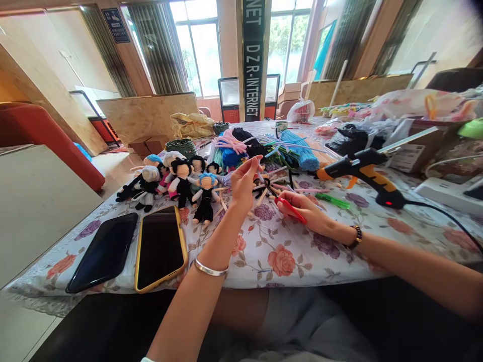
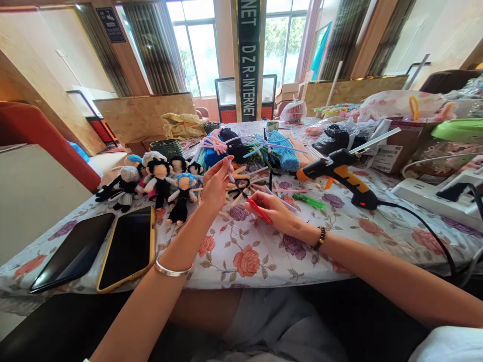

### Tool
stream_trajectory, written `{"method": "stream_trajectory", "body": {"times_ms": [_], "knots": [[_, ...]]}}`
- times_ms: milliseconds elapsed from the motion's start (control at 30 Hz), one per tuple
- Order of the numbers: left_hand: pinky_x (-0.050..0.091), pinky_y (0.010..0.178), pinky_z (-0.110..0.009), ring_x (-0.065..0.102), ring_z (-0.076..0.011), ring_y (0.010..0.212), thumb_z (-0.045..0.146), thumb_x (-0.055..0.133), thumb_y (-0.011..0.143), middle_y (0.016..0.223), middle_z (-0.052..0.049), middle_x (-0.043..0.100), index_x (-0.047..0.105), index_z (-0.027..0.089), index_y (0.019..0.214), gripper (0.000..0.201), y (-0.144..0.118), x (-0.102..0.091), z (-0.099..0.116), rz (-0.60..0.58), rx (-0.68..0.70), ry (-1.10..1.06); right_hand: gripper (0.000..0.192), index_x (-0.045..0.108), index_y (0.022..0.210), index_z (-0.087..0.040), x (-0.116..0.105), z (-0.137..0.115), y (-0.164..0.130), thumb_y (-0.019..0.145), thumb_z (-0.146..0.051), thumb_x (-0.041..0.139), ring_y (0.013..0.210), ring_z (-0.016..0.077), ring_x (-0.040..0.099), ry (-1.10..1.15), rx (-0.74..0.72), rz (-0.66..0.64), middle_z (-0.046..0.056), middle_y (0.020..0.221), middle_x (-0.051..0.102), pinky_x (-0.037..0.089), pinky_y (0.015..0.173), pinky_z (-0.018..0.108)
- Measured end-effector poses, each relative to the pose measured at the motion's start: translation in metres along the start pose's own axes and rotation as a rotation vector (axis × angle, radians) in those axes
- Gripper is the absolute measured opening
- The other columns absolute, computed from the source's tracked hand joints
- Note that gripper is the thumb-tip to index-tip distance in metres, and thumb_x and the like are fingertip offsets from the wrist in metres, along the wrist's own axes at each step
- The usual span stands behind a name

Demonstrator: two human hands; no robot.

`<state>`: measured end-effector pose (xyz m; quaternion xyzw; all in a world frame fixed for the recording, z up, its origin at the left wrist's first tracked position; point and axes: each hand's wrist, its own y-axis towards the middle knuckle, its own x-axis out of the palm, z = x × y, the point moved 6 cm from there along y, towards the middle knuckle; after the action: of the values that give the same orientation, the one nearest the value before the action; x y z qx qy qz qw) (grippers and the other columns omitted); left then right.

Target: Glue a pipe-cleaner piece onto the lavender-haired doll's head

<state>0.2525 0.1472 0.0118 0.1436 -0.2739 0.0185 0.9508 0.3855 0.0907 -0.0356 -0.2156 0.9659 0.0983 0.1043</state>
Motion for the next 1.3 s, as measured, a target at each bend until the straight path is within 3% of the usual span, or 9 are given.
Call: {"method": "stream_trajectory", "body": {"times_ms": [233,1300], "knots": [[0.035,0.048,-0.017,0.044,-0.0031,0.053,0.026,0.068,0.076,0.061,0.001,0.055,0.073,0.016,0.078,0.011,0.0013,-0.0001,-0.0005,-0.016,0.022,0.003,0.043,0.046,0.08,-0.019,0.0011,-0.0017,0.0,0.075,-0.06,0.06,0.05,0.0064,0.029,-0.017,0.0,-0.002,-0.006,0.061,0.039,0.022,0.045,0.023],[0.034,0.058,-0.022,0.045,-0.0059,0.058,0.029,0.069,0.075,0.06,0.001,0.054,0.073,0.016,0.08,0.015,-0.0042,0.0073,0.0082,-0.091,0.101,0.025,0.037,0.045,0.08,-0.02,0.0011,-0.0067,0.0002,0.08,-0.055,0.057,0.052,0.0068,0.029,-0.11,-0.075,0.011,-0.005,0.066,0.038,0.023,0.047,0.024]]}}
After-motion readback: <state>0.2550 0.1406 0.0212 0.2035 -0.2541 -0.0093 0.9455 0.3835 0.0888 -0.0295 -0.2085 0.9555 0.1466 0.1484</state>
